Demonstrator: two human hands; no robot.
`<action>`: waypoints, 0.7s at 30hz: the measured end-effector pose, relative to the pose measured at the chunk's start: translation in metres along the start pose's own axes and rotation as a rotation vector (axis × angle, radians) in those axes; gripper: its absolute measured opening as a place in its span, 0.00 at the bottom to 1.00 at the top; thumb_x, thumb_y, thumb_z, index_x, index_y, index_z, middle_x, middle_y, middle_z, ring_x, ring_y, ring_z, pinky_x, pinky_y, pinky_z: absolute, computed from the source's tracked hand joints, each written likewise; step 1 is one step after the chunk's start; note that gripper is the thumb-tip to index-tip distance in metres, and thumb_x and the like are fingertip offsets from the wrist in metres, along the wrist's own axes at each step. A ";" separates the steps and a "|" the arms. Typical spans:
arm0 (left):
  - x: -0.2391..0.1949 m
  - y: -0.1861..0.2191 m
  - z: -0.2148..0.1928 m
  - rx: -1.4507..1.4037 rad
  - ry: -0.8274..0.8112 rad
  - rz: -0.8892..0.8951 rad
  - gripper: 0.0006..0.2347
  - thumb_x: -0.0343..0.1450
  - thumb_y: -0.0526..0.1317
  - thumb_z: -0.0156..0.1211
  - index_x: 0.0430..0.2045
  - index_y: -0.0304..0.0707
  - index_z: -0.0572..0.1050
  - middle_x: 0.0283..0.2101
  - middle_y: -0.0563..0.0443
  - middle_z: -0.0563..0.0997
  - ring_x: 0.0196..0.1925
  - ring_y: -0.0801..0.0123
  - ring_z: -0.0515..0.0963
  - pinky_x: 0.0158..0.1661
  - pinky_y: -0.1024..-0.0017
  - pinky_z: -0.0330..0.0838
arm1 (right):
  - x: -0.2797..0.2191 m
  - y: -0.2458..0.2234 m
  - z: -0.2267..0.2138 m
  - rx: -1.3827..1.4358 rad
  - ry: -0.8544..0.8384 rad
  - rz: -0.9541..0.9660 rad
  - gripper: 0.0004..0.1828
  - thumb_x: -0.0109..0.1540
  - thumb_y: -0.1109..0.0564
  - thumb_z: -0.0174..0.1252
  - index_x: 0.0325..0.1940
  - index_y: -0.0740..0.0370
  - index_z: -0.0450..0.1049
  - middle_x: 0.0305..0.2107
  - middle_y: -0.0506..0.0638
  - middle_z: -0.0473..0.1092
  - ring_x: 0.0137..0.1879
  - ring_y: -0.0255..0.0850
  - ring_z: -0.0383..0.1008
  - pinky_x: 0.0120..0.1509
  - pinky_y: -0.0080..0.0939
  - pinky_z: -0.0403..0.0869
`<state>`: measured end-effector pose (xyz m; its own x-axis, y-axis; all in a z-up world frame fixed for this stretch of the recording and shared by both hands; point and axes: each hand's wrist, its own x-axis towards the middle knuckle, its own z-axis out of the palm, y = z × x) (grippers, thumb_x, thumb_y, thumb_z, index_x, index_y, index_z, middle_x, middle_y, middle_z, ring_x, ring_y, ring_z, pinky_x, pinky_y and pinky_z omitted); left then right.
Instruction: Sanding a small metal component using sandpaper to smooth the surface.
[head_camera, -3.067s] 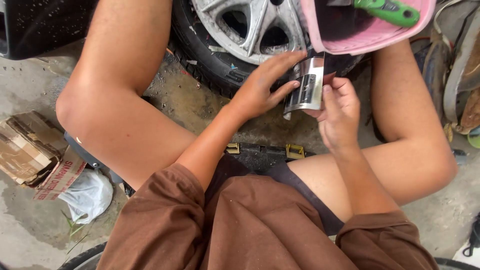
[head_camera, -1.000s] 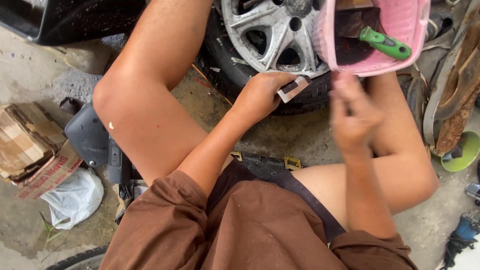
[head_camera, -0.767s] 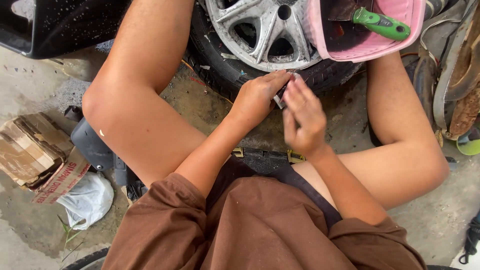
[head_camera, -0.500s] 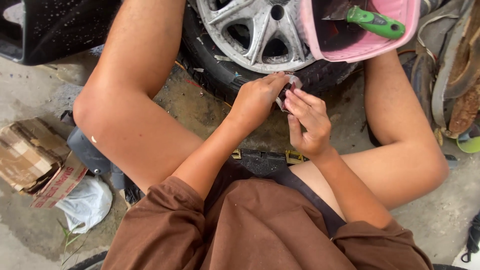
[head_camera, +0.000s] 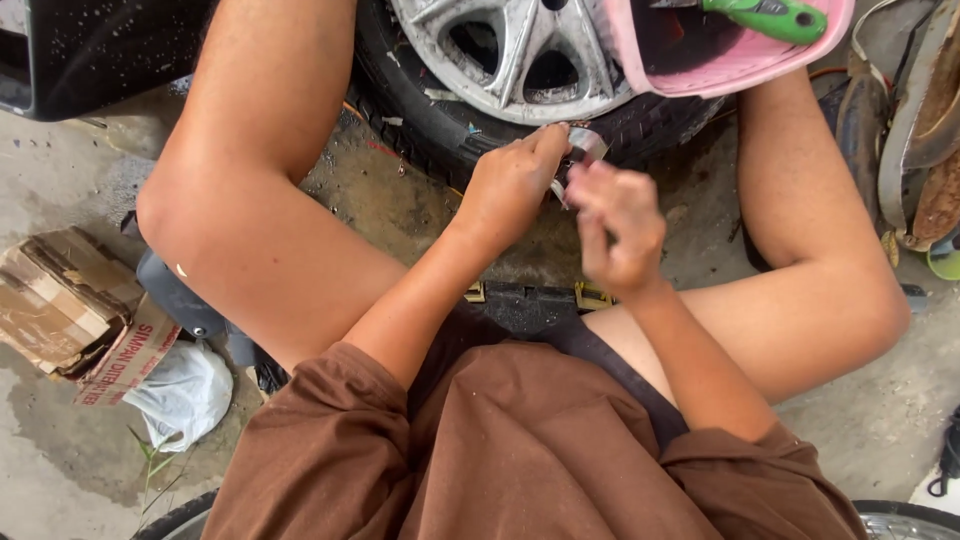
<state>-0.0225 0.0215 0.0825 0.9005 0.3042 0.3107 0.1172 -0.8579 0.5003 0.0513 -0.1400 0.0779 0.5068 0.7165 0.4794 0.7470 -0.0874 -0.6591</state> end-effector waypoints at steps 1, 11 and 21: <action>-0.005 0.000 0.005 0.000 -0.002 0.001 0.04 0.73 0.32 0.56 0.33 0.43 0.69 0.25 0.54 0.79 0.27 0.61 0.85 0.30 0.69 0.80 | 0.001 -0.004 -0.001 0.000 0.002 0.002 0.14 0.70 0.58 0.51 0.48 0.62 0.82 0.48 0.56 0.78 0.58 0.54 0.76 0.61 0.51 0.69; -0.006 -0.015 0.025 -0.008 0.054 -0.030 0.03 0.69 0.35 0.53 0.32 0.48 0.68 0.19 0.57 0.72 0.20 0.59 0.80 0.25 0.65 0.77 | 0.016 -0.008 -0.004 0.013 -0.005 0.098 0.12 0.70 0.61 0.52 0.48 0.68 0.81 0.48 0.59 0.73 0.57 0.57 0.74 0.61 0.51 0.75; -0.008 -0.004 0.003 -0.076 0.066 -0.033 0.03 0.72 0.33 0.53 0.33 0.44 0.68 0.23 0.53 0.76 0.27 0.55 0.84 0.29 0.63 0.80 | 0.007 -0.014 -0.001 0.046 -0.017 0.025 0.15 0.70 0.57 0.52 0.39 0.65 0.82 0.38 0.56 0.75 0.50 0.56 0.75 0.59 0.54 0.74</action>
<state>-0.0287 0.0216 0.0759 0.8668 0.3607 0.3442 0.1122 -0.8138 0.5703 0.0446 -0.1340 0.0911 0.5175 0.7263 0.4524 0.7134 -0.0743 -0.6968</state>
